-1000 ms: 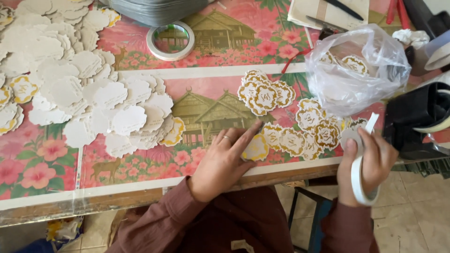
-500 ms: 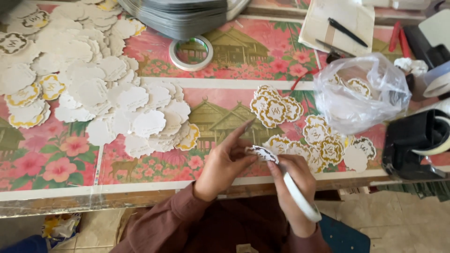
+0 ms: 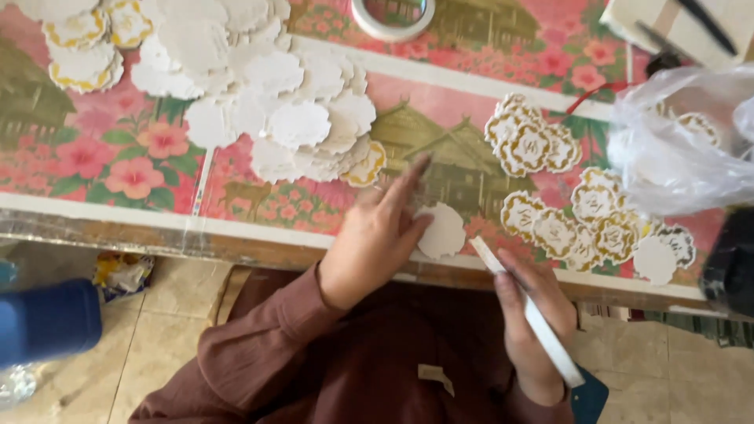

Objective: The person applies a strip of white tape to the back of small, flower-shaped paper cutouts. They pick up each cutout, press the tape onto it, and place the finished item into a pile on the table.

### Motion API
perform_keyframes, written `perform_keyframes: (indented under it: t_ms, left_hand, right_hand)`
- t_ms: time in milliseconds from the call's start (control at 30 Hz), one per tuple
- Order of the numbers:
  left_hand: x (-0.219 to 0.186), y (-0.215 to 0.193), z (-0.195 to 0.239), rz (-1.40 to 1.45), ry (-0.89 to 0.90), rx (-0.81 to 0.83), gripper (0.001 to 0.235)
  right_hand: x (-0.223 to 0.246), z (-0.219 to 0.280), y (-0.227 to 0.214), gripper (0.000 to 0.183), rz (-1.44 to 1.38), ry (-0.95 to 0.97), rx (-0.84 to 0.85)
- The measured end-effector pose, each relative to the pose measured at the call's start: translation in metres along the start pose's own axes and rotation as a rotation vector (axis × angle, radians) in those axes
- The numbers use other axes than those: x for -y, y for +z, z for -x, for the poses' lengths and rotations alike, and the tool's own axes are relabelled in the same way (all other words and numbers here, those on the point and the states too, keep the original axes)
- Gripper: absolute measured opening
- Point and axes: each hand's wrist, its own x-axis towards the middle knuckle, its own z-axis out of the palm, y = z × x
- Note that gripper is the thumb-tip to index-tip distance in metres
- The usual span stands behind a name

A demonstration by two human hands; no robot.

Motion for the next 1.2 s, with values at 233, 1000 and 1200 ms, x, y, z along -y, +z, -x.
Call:
perform_keyframes:
  t_ms: [233,1000,1200]
  left_hand:
    - [-0.045,-0.03,0.04,0.32,-0.179,0.268,0.065]
    - [-0.014,-0.006,0.024,-0.232,0.298,0.044,0.069]
    - [-0.018,-0.013,0.028,-0.321,0.424,0.076,0.045]
  right_hand:
    - [0.002,0.007,-0.001,0.031,-0.123,0.033,0.396]
    - [-0.018,-0.012,-0.023,0.035,-0.031,0.396,-0.231]
    - [0.016,-0.038,-0.014,0.033,0.003,0.515,0.163]
